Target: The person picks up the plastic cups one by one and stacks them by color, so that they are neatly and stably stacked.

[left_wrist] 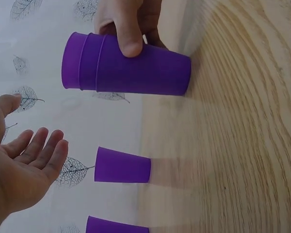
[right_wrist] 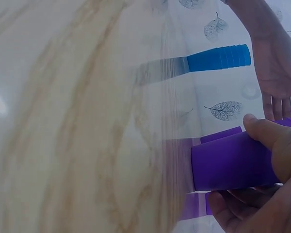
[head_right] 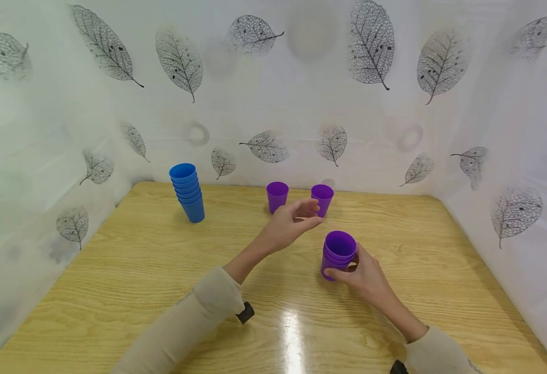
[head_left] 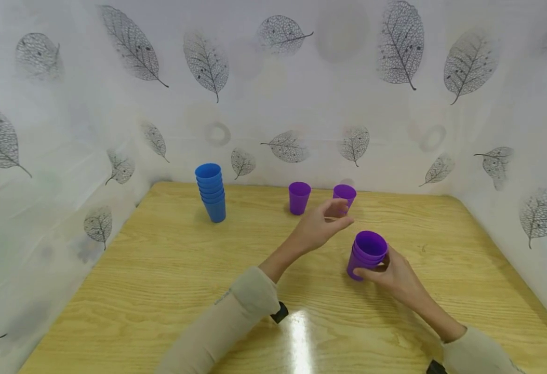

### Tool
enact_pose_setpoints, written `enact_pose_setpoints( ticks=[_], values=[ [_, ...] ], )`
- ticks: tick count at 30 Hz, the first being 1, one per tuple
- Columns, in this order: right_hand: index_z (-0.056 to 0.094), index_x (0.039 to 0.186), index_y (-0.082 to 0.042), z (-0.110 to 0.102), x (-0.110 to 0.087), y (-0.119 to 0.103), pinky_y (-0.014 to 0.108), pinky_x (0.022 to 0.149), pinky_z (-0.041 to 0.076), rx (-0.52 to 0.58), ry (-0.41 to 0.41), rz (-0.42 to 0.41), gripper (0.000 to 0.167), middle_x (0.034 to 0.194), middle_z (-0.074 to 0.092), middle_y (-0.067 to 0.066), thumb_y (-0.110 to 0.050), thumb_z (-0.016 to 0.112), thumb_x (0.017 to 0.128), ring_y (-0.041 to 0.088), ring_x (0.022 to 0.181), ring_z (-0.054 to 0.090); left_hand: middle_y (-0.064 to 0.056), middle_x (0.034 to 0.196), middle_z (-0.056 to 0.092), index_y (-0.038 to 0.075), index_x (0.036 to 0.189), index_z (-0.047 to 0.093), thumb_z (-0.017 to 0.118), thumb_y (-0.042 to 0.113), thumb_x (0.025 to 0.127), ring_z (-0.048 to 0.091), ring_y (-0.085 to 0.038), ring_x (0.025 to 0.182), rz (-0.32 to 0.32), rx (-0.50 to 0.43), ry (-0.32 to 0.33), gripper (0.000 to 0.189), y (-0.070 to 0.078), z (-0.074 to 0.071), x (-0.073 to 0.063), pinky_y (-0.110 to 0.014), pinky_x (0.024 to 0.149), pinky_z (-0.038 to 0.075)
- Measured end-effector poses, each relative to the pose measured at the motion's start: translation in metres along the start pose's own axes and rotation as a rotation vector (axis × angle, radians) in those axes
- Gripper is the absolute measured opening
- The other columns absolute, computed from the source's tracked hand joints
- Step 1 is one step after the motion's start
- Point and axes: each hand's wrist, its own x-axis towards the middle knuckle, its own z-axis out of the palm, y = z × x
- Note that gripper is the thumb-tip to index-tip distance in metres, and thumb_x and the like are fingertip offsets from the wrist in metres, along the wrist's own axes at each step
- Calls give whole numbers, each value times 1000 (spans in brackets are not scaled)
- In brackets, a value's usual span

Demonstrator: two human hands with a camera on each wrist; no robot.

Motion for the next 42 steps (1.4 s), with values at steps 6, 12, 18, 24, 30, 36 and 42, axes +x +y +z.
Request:
enact_pose_setpoints(
  ticks=[6,12,18,24,30,36,42],
  values=[
    [50,141,5,1,-2,-1,24,81,57,19,16,28,69,119,69,19,-15,87,85,18,100,66,-12,133,67,0,141,58,71,23,100,67,-23,116,-39,26,61,49,-13,-18,-2,-28,93,57],
    [50,141,5,0,-4,-3,23,85,56,8,59,36,70,120,68,20,-18,87,86,10,101,65,-14,127,69,-1,138,59,70,22,100,67,-25,116,-40,45,159,46,-28,-37,1,-28,99,54],
    [51,141,5,1,-7,-4,25,85,57,17,87,13,69,119,68,19,-15,86,86,6,99,64,-21,128,68,-7,136,59,71,16,98,64,-32,120,-54,53,280,45,-39,-53,7,-36,105,52],
    [53,141,4,2,-8,-4,24,86,57,27,99,-7,67,119,69,19,-13,86,85,2,99,63,-17,137,64,-2,140,58,73,20,97,59,-30,127,-141,60,376,51,-53,-67,13,-37,104,52],
    [55,139,5,1,-8,-4,22,83,57,27,95,-12,64,116,70,20,-12,86,85,3,97,65,-17,144,58,0,148,51,74,24,96,55,-31,132,-189,79,368,62,-69,-80,19,-40,108,49],
    [57,136,5,0,-6,-4,23,82,58,10,93,-8,61,114,71,19,-13,87,85,4,95,66,-17,150,54,2,153,45,76,28,94,51,-33,137,-238,102,328,71,-80,-88,27,-45,113,45],
    [59,134,5,-2,-6,-5,24,77,59,8,81,4,59,112,72,19,-14,87,85,7,92,67,-14,154,49,6,157,40,76,30,94,46,-31,142,-282,103,277,77,-91,-88,37,-46,114,43]
  ],
)
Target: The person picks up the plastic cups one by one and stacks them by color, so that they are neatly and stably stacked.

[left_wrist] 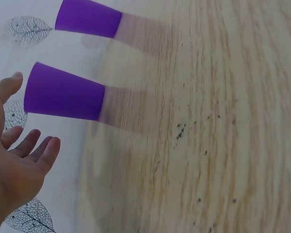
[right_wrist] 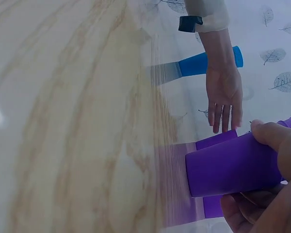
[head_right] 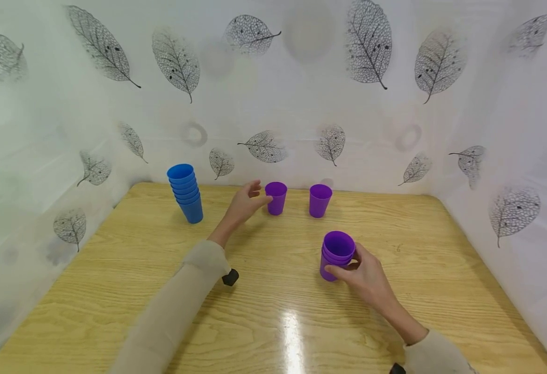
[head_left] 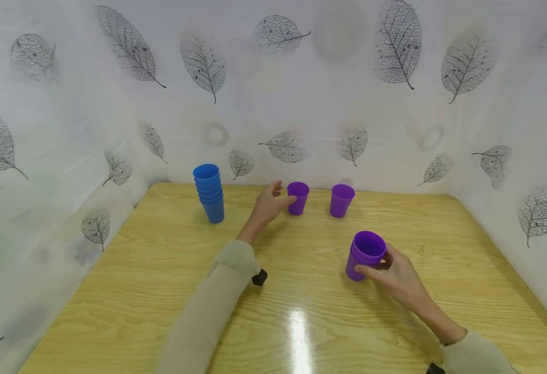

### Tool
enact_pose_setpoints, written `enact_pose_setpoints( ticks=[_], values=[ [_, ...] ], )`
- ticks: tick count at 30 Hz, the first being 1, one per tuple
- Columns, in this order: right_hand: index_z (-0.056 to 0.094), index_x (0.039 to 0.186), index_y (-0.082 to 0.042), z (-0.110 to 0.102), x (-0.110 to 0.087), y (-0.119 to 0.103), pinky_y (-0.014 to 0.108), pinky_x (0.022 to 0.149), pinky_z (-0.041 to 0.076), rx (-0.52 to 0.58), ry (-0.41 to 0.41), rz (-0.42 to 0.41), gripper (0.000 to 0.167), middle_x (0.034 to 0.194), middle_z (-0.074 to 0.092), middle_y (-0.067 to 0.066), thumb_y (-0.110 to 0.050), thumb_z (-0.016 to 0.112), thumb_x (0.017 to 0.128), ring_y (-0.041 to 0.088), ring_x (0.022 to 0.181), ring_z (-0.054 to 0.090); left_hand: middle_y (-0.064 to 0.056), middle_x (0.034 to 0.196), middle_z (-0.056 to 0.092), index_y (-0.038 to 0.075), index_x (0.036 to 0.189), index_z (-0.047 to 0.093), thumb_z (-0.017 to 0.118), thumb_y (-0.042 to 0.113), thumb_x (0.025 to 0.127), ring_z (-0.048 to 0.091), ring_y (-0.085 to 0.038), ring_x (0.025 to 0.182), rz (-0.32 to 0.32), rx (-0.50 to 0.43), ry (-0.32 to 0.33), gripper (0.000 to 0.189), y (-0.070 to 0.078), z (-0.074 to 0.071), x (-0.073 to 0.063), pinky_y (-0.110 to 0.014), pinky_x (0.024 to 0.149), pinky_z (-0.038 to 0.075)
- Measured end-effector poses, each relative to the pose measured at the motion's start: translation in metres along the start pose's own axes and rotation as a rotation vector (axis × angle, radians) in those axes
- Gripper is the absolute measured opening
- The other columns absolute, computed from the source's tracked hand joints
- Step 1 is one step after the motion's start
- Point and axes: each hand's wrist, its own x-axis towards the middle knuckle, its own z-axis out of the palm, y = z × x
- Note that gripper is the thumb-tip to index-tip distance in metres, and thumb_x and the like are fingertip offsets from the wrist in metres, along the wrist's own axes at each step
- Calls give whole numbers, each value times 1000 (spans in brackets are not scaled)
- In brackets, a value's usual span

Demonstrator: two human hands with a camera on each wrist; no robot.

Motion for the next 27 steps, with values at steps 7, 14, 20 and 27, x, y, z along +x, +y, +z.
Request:
enact_pose_setpoints(
  ticks=[7,14,20,27],
  values=[
    [59,135,4,-2,1,-1,24,77,59,5,-13,5,60,113,72,18,-15,87,85,8,92,67,-16,157,46,5,158,38,79,32,92,44,-32,143,7,16,-32,82,-3,9,12,-47,114,43],
    [59,136,4,-2,1,-1,25,78,60,9,-28,3,60,115,72,18,-15,87,86,10,94,68,-17,158,44,3,159,35,79,31,92,44,-33,144,3,14,-33,85,-3,17,15,-46,116,41],
    [59,135,4,-2,2,-1,25,77,60,4,-29,-3,59,113,72,18,-15,86,85,11,92,68,-20,155,47,2,157,37,77,29,94,46,-35,141,12,8,-19,79,-4,23,16,-45,115,43],
    [59,135,4,-4,1,0,25,77,60,-1,-36,-3,60,113,72,17,-15,87,85,10,93,68,-21,148,54,1,153,44,76,26,96,51,-35,138,41,26,-20,70,-4,24,14,-44,113,46]
  ],
)
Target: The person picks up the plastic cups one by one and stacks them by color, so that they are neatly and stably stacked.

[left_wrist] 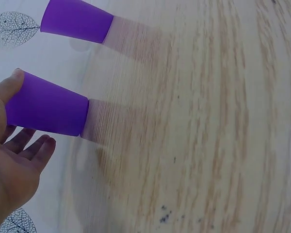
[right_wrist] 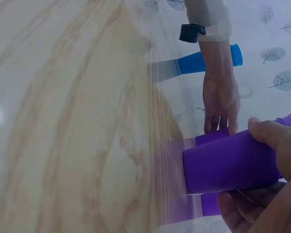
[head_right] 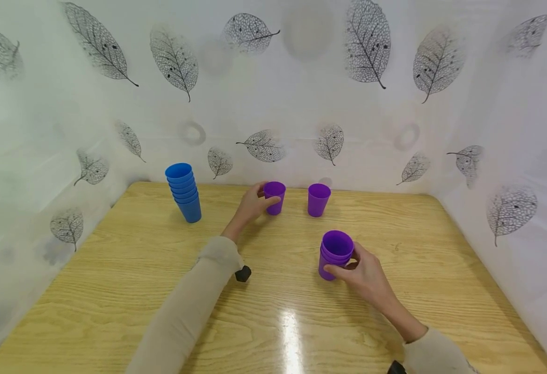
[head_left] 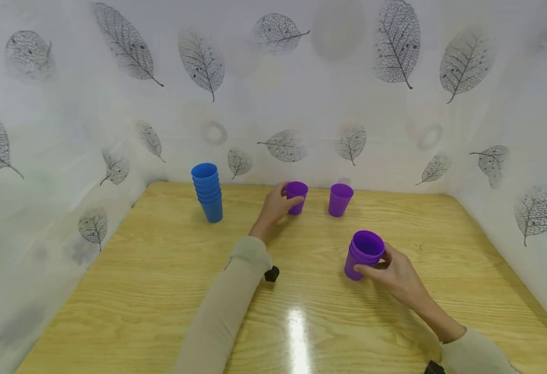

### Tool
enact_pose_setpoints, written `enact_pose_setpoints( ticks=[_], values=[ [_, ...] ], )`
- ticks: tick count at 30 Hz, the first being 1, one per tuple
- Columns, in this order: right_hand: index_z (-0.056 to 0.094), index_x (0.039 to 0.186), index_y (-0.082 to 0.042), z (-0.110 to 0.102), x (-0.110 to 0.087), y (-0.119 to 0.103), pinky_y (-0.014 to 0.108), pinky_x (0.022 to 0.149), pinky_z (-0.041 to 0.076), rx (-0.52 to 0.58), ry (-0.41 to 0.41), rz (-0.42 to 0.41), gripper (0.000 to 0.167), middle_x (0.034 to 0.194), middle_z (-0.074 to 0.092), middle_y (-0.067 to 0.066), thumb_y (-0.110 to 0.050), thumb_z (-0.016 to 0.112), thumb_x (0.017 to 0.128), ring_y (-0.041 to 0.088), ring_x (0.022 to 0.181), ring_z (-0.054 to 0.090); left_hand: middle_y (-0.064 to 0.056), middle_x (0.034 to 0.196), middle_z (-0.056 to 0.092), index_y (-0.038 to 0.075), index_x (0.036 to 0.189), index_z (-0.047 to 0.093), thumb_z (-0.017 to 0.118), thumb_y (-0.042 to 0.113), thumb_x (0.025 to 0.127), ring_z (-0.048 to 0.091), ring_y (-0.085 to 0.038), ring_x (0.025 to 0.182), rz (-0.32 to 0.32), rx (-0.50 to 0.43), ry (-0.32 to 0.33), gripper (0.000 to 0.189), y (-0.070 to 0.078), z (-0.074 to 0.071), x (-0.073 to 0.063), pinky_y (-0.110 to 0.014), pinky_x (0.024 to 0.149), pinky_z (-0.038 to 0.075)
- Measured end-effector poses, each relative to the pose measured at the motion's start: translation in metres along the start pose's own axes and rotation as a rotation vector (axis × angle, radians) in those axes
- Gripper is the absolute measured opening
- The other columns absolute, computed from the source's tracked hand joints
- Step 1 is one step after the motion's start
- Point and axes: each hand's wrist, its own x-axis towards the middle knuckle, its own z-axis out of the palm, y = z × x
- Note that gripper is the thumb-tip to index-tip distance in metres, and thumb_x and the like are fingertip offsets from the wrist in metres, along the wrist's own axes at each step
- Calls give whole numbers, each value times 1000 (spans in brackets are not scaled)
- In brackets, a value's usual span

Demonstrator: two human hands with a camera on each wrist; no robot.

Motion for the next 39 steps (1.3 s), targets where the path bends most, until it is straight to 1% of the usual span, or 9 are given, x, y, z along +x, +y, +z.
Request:
enact_pose_setpoints(
  ticks=[4,11,16,20,25,30,34,39],
  values=[
    [59,136,3,-1,0,0,25,76,60,-7,-6,0,61,114,72,17,-16,87,86,11,93,68,-21,144,57,0,151,46,77,27,94,54,-34,135,-7,-5,4,70,3,-6,-3,-43,113,45],
    [58,136,4,-2,1,-1,25,75,60,-12,-5,-13,60,114,72,17,-15,86,86,11,92,68,-21,142,59,-1,151,46,78,31,94,57,-34,131,3,33,29,72,3,-17,-5,-43,111,47],
    [58,135,5,-2,2,-1,25,75,60,-20,-9,-14,60,113,72,18,-16,86,86,11,91,68,-21,144,57,0,151,46,79,34,93,56,-35,132,-7,27,18,75,4,-26,-10,-44,111,47],
    [58,135,5,-2,2,-1,25,75,60,-25,-8,-13,60,113,72,18,-16,86,86,11,91,69,-21,143,58,1,150,47,79,35,93,57,-35,131,-7,22,-1,73,8,-32,-16,-46,110,48],
    [58,135,5,-2,2,-1,25,75,60,-28,-11,-13,60,113,71,18,-16,86,86,12,91,69,-19,141,60,3,149,49,78,37,93,58,-34,130,-9,8,-32,71,16,-38,-23,-46,109,49],
    [59,134,5,-2,2,-1,25,73,60,-29,-9,-14,60,112,72,17,-16,86,86,12,89,68,-18,139,61,2,149,49,78,39,93,59,-32,128,-7,11,-43,72,26,-41,-32,-45,108,50],
    [59,134,5,-2,1,-1,25,73,60,-23,-15,-17,59,112,72,16,-16,86,86,11,89,68,-17,136,63,2,146,52,78,38,93,62,-32,124,25,7,-74,69,36,-40,-42,-45,106,51],
    [59,135,4,-2,0,-1,25,74,60,-22,-17,-17,59,112,72,16,-16,86,86,11,89,68,-14,131,66,3,142,57,79,34,93,65,-28,119,63,-31,-126,63,50,-34,-53,-42,102,54]
  ],
)
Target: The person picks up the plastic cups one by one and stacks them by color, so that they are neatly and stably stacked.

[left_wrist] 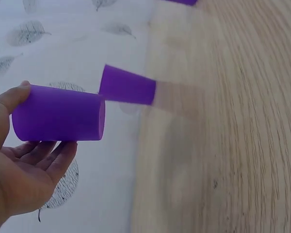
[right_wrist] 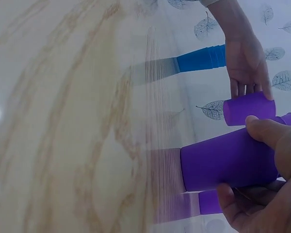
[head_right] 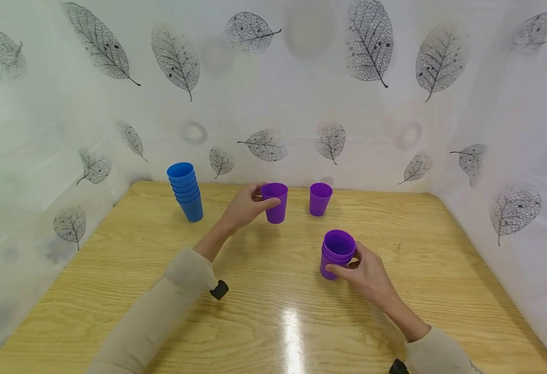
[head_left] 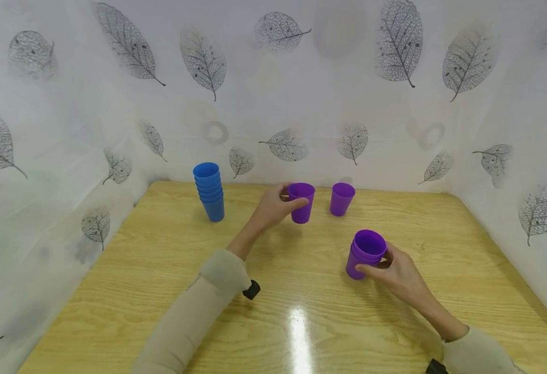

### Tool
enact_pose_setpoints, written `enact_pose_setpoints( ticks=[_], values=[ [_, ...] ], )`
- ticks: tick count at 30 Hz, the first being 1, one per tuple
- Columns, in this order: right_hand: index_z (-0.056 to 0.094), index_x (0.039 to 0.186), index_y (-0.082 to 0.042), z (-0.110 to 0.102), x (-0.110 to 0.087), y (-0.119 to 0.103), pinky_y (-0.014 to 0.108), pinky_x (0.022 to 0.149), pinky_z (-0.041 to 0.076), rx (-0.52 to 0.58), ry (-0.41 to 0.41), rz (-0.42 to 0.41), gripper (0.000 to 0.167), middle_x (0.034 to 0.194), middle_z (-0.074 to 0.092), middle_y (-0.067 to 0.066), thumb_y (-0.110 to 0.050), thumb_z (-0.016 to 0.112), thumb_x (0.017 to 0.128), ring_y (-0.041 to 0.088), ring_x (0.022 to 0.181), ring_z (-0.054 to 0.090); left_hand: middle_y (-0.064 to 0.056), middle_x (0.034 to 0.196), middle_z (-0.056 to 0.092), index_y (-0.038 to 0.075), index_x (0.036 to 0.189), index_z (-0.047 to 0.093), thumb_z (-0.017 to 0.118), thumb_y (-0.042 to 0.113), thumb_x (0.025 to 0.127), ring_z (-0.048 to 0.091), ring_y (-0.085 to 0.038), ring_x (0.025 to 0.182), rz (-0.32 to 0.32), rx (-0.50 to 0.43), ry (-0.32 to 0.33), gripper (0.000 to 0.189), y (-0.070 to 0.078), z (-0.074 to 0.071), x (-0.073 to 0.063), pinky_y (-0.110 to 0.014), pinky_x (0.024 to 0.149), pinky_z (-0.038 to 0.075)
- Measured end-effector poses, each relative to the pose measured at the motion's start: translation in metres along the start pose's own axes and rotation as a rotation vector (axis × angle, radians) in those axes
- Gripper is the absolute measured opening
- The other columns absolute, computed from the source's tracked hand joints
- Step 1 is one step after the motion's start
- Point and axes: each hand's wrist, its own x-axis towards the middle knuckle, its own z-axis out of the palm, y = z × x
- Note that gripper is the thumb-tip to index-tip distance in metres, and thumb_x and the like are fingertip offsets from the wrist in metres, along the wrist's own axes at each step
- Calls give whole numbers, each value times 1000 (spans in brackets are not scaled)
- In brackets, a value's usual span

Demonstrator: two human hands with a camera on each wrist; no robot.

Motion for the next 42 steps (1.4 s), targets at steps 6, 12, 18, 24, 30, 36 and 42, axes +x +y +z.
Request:
enact_pose_setpoints(
  ticks=[6,12,18,24,30,36,42],
  values=[
    [59,135,4,-1,-1,1,25,74,60,5,-2,1,60,112,72,15,-16,86,86,11,89,68,-10,125,68,4,139,60,80,32,92,67,-23,112,46,-66,-69,58,20,12,-9,-38,95,57],
    [60,134,3,-1,-1,1,26,73,60,13,-2,-4,58,111,72,14,-15,86,86,11,88,68,-8,124,69,5,141,59,80,29,93,68,-21,109,119,-103,-133,57,39,22,-19,-33,90,59],
    [59,135,3,0,-1,2,26,73,60,23,-8,-14,57,110,72,15,-14,86,86,11,89,68,-8,121,70,5,143,58,80,26,93,69,-18,106,183,-138,-173,59,60,31,-24,-30,87,60],
    [59,135,3,0,-1,2,26,73,60,28,-5,-15,58,111,72,15,-13,86,86,10,89,68,-5,117,71,7,146,56,80,23,92,70,-14,101,222,-165,-196,61,74,43,-25,-28,85,60],
    [57,137,4,-1,-1,2,26,74,60,41,-16,-17,59,113,71,16,-13,85,87,10,90,69,1,109,72,6,137,61,81,24,92,70,-10,98,248,-184,-229,52,83,60,-24,-26,84,60],
    [59,132,5,-2,0,2,27,74,60,46,-20,-16,54,112,71,16,-12,84,88,11,90,69,5,112,71,7,142,57,81,30,92,68,-9,102,225,-163,-271,60,87,77,-25,-22,85,58],
    [60,130,3,-2,-1,3,27,74,60,35,-25,-13,52,112,71,15,-14,84,88,12,90,69,6,114,71,8,144,56,81,28,92,67,-5,101,234,-161,-311,61,88,87,-28,-21,86,56]
  ],
)
